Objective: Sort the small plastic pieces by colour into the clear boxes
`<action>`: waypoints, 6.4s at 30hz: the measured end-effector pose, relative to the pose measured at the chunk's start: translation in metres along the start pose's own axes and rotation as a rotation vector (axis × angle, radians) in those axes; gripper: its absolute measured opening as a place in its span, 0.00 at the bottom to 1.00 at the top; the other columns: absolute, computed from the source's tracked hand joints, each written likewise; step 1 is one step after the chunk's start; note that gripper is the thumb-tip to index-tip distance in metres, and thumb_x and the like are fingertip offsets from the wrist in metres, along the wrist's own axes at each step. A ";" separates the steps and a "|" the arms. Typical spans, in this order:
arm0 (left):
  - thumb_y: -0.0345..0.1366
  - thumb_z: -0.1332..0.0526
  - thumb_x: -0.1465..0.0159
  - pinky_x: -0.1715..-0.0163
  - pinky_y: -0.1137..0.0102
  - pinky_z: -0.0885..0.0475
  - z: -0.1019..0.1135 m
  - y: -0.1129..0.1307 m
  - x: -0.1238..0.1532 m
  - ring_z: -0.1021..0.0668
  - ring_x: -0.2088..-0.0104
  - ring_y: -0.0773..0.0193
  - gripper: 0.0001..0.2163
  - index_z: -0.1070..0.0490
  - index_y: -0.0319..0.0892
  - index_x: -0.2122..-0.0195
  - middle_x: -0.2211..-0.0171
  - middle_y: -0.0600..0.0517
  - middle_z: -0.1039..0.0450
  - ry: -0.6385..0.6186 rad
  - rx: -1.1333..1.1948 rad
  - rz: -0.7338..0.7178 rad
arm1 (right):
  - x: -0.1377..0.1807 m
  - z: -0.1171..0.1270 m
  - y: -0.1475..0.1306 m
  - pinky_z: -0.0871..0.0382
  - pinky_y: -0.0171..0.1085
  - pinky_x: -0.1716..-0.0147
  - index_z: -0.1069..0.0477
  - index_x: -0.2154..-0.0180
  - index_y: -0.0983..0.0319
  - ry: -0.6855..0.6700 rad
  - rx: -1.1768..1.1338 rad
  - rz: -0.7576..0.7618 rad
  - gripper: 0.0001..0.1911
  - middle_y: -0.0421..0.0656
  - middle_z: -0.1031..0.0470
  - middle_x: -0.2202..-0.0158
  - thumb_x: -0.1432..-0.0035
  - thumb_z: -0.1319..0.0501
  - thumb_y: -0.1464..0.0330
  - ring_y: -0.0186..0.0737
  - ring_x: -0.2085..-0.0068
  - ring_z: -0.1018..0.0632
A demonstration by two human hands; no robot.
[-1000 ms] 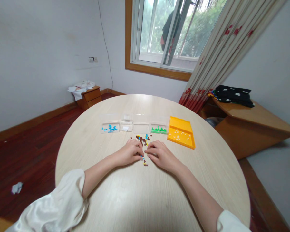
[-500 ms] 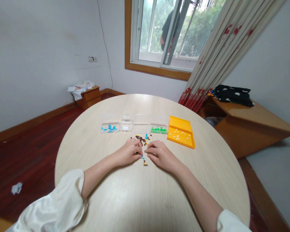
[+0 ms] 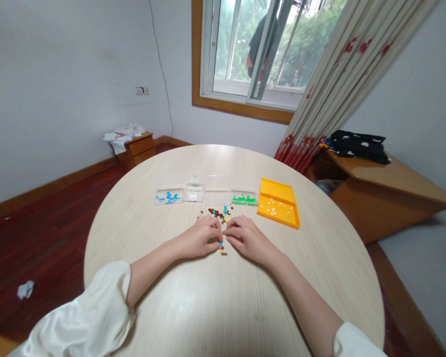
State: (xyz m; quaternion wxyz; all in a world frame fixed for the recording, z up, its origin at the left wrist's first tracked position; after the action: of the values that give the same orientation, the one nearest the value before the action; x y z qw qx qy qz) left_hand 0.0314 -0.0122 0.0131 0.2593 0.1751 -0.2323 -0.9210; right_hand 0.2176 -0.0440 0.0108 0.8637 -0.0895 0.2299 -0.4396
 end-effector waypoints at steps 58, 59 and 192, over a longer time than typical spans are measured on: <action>0.33 0.40 0.40 0.57 0.64 0.40 0.000 -0.010 -0.003 0.32 0.57 0.59 0.03 0.26 0.42 0.66 0.63 0.49 0.32 0.020 -0.100 -0.027 | 0.000 -0.001 0.005 0.36 0.42 0.58 0.26 0.65 0.60 0.025 0.029 -0.046 0.07 0.45 0.27 0.62 0.43 0.42 0.74 0.41 0.57 0.29; 0.33 0.40 0.40 0.57 0.64 0.40 0.000 -0.011 -0.003 0.32 0.57 0.59 0.03 0.26 0.42 0.67 0.63 0.49 0.32 0.023 -0.102 -0.025 | 0.000 -0.001 0.005 0.36 0.42 0.58 0.26 0.65 0.60 0.025 0.026 -0.047 0.07 0.45 0.27 0.62 0.43 0.42 0.74 0.41 0.57 0.29; 0.37 0.48 0.37 0.53 0.59 0.40 0.020 -0.054 -0.006 0.34 0.57 0.57 0.12 0.25 0.42 0.60 0.61 0.47 0.36 0.375 -0.170 0.192 | 0.009 0.019 0.036 0.40 0.49 0.56 0.25 0.73 0.58 0.217 0.100 -0.176 0.18 0.46 0.31 0.56 0.50 0.48 0.83 0.47 0.54 0.32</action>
State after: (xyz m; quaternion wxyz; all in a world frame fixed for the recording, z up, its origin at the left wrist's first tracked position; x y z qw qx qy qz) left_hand 0.0056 0.0385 0.0029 0.3981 0.2980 -0.1172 -0.8596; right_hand 0.2568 -0.0311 0.0120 0.7952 -0.0179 0.2910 -0.5317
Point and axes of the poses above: each hand's wrist, its own x-axis away from the middle knuckle, its own z-axis out of the back of the hand, y = z × x, the point moved 1 cm from there along -x, towards the middle knuckle
